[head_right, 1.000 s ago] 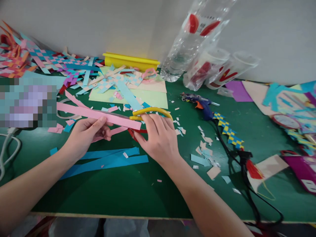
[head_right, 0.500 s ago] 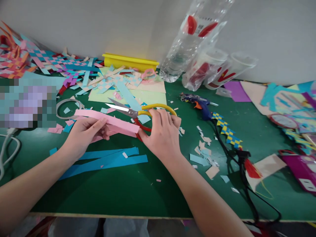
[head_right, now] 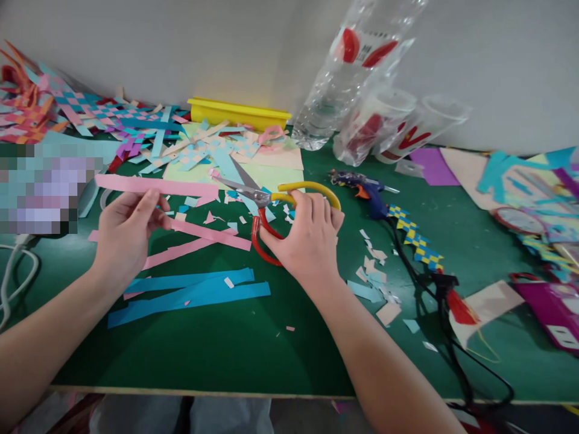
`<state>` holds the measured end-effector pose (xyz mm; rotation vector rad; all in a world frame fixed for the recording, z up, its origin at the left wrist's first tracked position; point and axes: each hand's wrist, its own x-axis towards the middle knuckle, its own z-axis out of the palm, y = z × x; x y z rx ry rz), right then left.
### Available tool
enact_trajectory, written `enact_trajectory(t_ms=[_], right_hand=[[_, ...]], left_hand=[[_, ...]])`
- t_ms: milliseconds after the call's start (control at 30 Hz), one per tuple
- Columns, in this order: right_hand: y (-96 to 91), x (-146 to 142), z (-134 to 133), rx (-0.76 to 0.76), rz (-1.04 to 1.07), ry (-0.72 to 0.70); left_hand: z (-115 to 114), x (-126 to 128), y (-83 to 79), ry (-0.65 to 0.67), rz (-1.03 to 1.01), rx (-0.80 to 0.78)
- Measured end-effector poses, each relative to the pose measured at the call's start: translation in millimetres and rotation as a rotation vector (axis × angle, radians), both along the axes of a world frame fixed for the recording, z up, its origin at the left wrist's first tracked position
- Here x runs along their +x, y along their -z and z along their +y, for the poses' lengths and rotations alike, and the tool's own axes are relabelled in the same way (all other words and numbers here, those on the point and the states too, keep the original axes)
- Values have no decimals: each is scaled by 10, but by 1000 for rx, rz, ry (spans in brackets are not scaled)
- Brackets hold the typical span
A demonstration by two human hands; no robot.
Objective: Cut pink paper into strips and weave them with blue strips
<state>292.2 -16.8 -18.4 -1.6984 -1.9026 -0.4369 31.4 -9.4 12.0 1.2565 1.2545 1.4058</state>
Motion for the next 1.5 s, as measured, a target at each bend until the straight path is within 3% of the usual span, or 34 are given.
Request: enact_trajectory(t_ms=[167,367,467,567,767,867,1100,1500], right_hand=[[24,40,30,-2,-3,12],[31,32,34,-2,-1,6],[34,30,35,-8,-6,-4],[35,30,38,-7,-1,-10],[22,32,39,3,3,-2],[22,36,39,-7,5,-17],[28,42,42,-17,-6,-28],[13,37,42,60,26,-47]], left_hand=[[24,-19,17,-1,123,-29],[85,-58,94,100,116,-216],[95,-90,77,155,179,-216],[97,-120,33,146,409,-97],[125,-188,87,259,1160,257],[134,-208,139,295,1312,293],[138,-197,120,306,1296,276],[123,-188,117,275,1102,273]])
